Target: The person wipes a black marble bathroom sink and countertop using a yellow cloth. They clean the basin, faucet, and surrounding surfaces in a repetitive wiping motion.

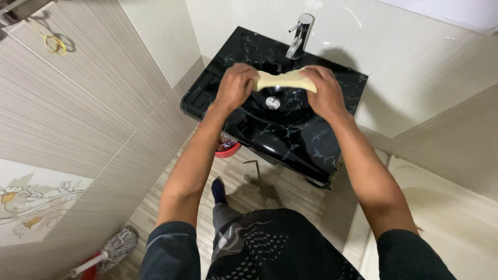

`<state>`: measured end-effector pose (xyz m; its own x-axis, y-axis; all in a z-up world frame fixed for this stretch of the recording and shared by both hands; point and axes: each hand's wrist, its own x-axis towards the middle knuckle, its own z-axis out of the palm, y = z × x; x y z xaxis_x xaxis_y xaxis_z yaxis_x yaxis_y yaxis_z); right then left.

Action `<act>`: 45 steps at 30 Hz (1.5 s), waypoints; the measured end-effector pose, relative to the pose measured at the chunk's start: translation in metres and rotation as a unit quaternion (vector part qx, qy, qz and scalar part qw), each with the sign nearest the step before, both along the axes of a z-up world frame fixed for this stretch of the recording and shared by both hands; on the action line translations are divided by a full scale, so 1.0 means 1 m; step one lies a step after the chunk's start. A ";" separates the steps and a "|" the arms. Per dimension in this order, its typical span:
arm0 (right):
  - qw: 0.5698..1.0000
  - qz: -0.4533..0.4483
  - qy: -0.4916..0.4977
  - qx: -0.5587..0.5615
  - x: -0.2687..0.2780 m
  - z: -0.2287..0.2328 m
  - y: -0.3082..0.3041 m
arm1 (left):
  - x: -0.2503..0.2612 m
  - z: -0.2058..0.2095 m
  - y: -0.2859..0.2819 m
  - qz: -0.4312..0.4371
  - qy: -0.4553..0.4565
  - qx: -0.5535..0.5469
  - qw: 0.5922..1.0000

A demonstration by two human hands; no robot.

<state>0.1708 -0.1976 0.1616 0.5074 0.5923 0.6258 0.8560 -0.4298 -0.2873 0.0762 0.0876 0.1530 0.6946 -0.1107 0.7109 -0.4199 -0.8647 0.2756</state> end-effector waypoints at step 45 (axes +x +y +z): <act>0.664 0.099 0.678 0.300 0.015 -0.068 -0.019 | 0.034 0.004 -0.029 -0.212 0.307 -0.382 0.846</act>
